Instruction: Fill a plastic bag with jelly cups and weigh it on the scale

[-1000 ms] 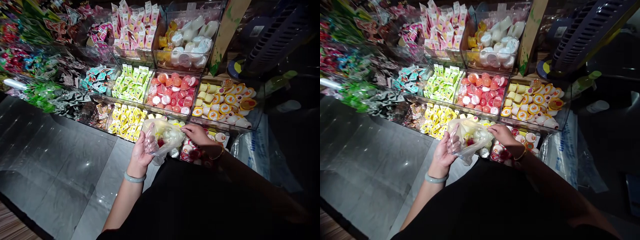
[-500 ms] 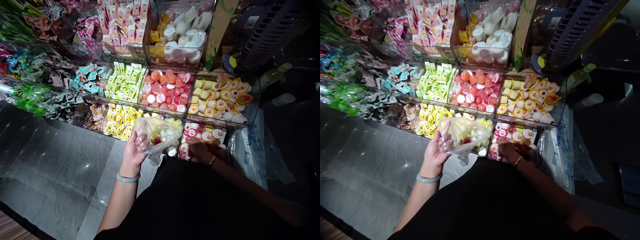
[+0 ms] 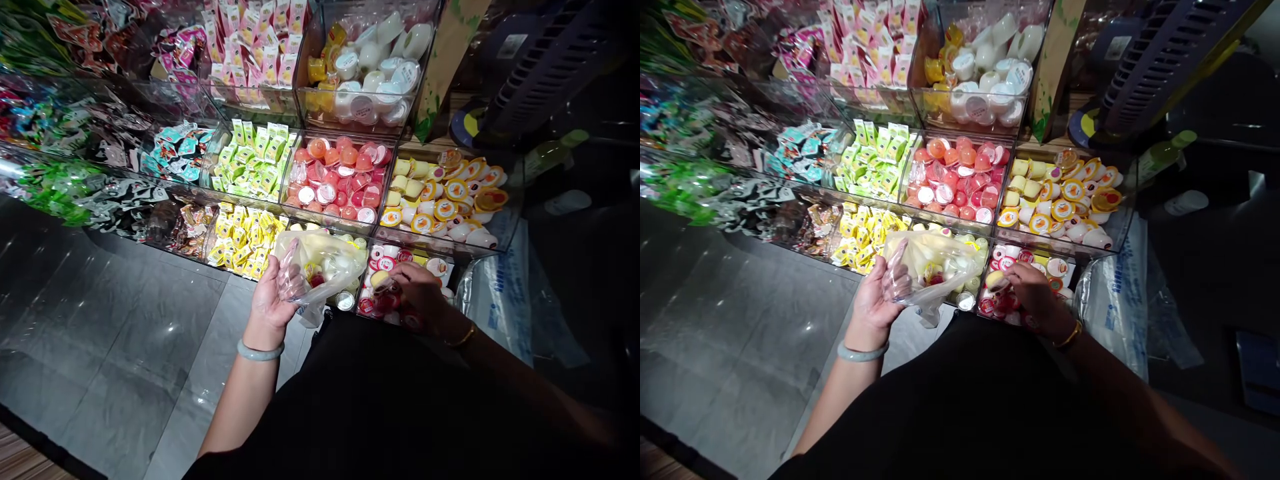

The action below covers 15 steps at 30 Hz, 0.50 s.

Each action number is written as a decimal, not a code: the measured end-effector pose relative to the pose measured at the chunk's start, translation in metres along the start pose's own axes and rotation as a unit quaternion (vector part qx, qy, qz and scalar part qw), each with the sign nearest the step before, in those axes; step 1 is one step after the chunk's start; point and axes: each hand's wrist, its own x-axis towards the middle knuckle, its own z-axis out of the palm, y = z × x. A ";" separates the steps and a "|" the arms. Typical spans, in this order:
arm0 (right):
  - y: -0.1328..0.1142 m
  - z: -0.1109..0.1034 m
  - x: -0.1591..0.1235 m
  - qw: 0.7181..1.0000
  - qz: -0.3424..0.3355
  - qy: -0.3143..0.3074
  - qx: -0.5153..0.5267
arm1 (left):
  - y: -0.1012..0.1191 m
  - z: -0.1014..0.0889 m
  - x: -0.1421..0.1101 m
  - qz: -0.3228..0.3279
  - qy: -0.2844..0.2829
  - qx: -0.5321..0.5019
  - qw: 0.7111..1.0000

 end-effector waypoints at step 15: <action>-0.104 0.043 0.070 0.921 0.027 -0.102 0.376 | -0.002 -0.001 -0.002 -0.004 0.009 0.023 1.000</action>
